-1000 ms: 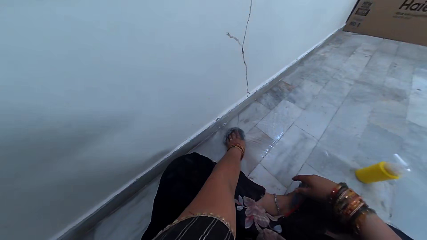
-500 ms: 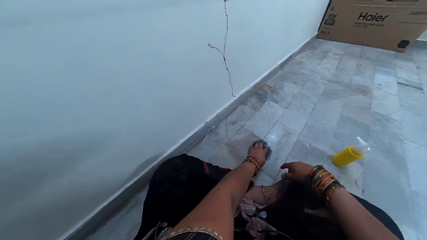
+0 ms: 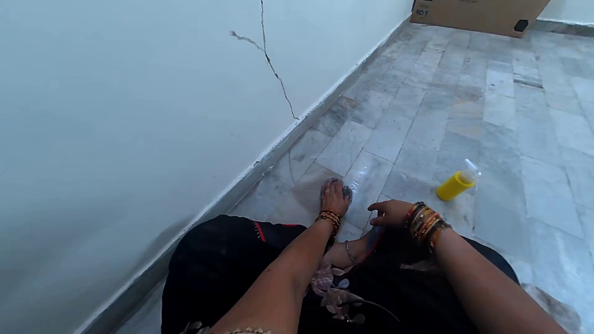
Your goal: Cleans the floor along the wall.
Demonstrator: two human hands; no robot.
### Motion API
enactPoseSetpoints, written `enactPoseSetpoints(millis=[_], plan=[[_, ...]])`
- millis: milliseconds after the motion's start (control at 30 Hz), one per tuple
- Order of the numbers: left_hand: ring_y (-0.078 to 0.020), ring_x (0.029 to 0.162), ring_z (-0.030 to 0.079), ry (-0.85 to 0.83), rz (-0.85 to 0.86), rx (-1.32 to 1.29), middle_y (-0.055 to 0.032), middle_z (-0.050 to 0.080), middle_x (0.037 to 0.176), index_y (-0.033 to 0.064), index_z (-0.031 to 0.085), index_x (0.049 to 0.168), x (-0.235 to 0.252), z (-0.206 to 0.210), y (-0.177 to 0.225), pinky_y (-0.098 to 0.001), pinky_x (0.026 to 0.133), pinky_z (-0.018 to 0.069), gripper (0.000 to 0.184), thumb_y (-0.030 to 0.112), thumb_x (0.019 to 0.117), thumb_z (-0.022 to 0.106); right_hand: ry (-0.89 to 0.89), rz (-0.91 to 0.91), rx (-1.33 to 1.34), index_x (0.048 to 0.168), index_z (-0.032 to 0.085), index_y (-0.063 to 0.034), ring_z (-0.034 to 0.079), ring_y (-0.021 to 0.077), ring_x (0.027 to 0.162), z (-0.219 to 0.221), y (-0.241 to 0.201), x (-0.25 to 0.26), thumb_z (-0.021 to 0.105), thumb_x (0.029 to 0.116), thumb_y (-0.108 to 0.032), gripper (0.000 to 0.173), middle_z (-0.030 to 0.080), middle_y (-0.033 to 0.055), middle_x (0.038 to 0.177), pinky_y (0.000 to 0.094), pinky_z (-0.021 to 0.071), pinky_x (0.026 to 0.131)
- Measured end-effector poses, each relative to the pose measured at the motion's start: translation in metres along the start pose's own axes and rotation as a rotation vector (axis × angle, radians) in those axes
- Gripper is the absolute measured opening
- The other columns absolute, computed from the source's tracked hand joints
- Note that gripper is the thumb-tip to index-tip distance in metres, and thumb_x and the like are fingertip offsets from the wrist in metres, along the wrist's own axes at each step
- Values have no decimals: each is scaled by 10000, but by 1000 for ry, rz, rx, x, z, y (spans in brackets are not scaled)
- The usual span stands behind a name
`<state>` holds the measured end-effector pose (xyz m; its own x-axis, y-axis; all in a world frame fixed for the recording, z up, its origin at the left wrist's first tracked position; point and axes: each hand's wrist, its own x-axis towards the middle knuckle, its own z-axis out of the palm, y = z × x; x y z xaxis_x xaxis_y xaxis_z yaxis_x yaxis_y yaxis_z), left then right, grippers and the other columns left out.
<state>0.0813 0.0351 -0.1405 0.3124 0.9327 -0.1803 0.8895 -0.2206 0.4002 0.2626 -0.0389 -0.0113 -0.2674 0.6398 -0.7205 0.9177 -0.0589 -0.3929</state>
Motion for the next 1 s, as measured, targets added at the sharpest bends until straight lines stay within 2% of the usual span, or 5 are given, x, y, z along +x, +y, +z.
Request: enactPoseSetpoints(millis=[100,267,467,767,1000], plan=[[-362,1574,213,51,-18,-17,-222,302,1656,23,352,1582,4,2,-4,-518,1288,127,735,332,984,648,8,-12,-6,1536,483,-72,636,360,1231,-2,0,-1,565,1069,-411,583,666,208,1323,556,439,1094],[-358,1603,106,-30,-33,84,-233,138,1711,-37,205,1618,7,14,4,-512,1291,87,674,293,1078,439,13,-84,13,1551,459,-70,658,342,1180,-5,-4,-2,576,1069,-388,590,680,194,1291,539,460,1074],[-327,1614,24,-65,-95,91,-150,58,1741,120,179,1662,10,31,15,-596,1270,-6,655,461,1113,288,-10,-108,-37,1580,426,-105,642,362,1219,-5,-8,-4,567,1069,-408,610,630,192,1390,555,464,1074],[-266,1618,35,-265,480,105,-54,116,1747,243,285,1647,39,57,58,-575,1278,27,571,449,1115,312,-121,-186,-94,1616,373,-163,489,397,1422,-2,-37,-18,558,1075,-399,618,535,178,1526,739,255,1156],[-283,1604,153,-57,387,114,-68,242,1718,234,365,1618,63,32,-9,-582,1270,115,526,371,1111,386,-166,-119,-40,1624,356,-143,484,388,1427,-10,-15,-9,556,1077,-396,635,537,183,1528,700,193,1195]])
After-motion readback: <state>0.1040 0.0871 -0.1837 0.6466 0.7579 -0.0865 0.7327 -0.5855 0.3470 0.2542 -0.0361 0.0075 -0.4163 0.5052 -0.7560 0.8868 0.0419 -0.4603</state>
